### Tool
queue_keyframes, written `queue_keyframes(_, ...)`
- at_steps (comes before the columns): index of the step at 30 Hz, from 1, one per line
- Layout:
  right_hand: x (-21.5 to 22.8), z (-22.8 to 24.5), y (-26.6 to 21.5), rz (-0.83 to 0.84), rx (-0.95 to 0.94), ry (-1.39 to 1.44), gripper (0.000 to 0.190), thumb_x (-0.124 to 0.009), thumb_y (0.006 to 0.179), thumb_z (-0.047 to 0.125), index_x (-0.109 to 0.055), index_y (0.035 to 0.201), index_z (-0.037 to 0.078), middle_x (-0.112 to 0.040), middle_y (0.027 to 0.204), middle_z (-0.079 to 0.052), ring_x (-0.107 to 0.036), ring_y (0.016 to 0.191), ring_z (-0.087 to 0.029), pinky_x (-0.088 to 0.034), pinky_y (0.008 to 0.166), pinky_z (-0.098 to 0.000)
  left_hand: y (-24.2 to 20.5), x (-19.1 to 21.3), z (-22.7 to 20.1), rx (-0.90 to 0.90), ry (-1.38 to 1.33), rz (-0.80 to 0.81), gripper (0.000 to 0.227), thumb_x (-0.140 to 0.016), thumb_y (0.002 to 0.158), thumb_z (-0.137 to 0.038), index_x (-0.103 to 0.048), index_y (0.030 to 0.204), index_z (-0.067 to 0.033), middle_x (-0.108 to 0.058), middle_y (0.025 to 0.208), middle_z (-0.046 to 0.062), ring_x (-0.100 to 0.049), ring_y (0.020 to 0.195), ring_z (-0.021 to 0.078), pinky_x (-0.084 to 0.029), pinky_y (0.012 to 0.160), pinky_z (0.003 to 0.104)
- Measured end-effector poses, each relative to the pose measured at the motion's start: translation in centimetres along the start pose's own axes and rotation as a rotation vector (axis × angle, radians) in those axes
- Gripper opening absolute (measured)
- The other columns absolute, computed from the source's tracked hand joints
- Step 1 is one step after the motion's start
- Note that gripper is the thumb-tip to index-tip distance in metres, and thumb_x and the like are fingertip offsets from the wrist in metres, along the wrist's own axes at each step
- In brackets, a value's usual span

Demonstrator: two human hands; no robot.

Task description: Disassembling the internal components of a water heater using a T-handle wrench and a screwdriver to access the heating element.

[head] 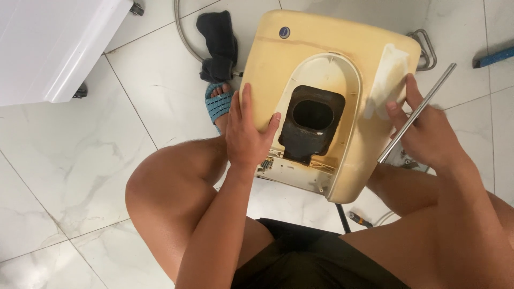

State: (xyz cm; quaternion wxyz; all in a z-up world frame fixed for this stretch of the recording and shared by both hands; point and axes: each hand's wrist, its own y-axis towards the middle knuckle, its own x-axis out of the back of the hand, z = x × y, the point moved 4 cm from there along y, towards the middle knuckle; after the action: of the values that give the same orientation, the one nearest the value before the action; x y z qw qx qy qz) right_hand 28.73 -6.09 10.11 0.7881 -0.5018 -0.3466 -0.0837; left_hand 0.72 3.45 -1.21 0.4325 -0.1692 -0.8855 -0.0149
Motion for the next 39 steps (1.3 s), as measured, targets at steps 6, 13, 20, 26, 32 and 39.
queue_keyframes(6, 0.8, -1.8, 0.2, 0.001, 0.025, -0.036, 0.078, -0.035, 0.103, 0.051, -0.017, 0.174, 0.025, -0.068, 0.071, -0.020, -0.062, 0.078, -0.034, -0.045, 0.083, -0.0412, 0.2, -0.5, -0.3, 0.044, -0.034, 0.050, 0.084, -0.070, 0.095, -0.048, -0.025, 0.160, -0.0207, -0.042, 0.161, 0.019, -0.040, 0.148, 0.0368, -0.046, 0.102, 0.059)
queue_keyframes(13, 0.6, -2.4, 1.1, -0.082, 0.144, -0.037, 0.072, -0.037, 0.104, 0.045, -0.021, 0.170, 0.021, -0.068, 0.121, -0.017, -0.060, 0.110, -0.048, -0.042, 0.092, -0.0478, 0.5, -0.1, -0.5, 0.092, -0.070, 0.110, 0.084, -0.068, 0.094, -0.047, -0.022, 0.160, -0.0225, -0.036, 0.165, 0.014, -0.037, 0.150, 0.0362, -0.045, 0.105, 0.061)
queue_keyframes(20, 0.8, -1.0, 0.1, -0.026, 0.044, -0.026, 0.077, -0.032, 0.102, 0.051, -0.016, 0.171, 0.023, -0.069, 0.114, -0.020, -0.057, 0.117, -0.043, -0.040, 0.097, -0.0469, 0.4, -0.2, -0.6, 0.066, -0.048, 0.101, 0.084, -0.069, 0.095, -0.046, -0.022, 0.160, -0.0194, -0.036, 0.165, 0.017, -0.036, 0.151, 0.0344, -0.043, 0.107, 0.060)
queue_keyframes(26, 0.6, -1.2, 0.3, -0.046, 0.098, -0.018, 0.075, -0.033, 0.103, 0.049, -0.018, 0.170, 0.019, -0.067, 0.120, -0.019, -0.056, 0.120, -0.045, -0.039, 0.098, -0.0468, 0.4, -0.2, -0.4, 0.050, -0.053, 0.068, 0.084, -0.070, 0.095, -0.045, -0.024, 0.160, -0.0199, -0.037, 0.165, 0.017, -0.036, 0.152, 0.0340, -0.043, 0.107, 0.059)
queue_keyframes(32, 0.7, -1.5, -0.4, -0.024, 0.092, -0.020, 0.076, -0.037, 0.102, 0.047, -0.018, 0.171, 0.023, -0.070, 0.112, -0.021, -0.062, 0.107, -0.041, -0.043, 0.091, -0.0462, 0.5, 0.2, -1.0, 0.161, -0.042, 0.151, 0.084, -0.067, 0.094, -0.050, -0.020, 0.160, -0.0255, -0.038, 0.164, 0.012, -0.046, 0.142, 0.0401, -0.052, 0.094, 0.062)
queue_keyframes(39, 1.2, -3.8, 0.2, -0.069, 0.223, -0.007, 0.074, -0.041, 0.104, 0.043, -0.023, 0.171, 0.019, -0.060, 0.055, -0.013, -0.061, 0.064, -0.032, -0.043, 0.069, -0.0404, 0.6, -0.2, -1.6, 0.181, -0.079, 0.196, 0.080, -0.064, 0.097, -0.045, -0.019, 0.160, -0.0247, -0.033, 0.167, 0.007, -0.031, 0.155, 0.0298, -0.049, 0.102, 0.058)
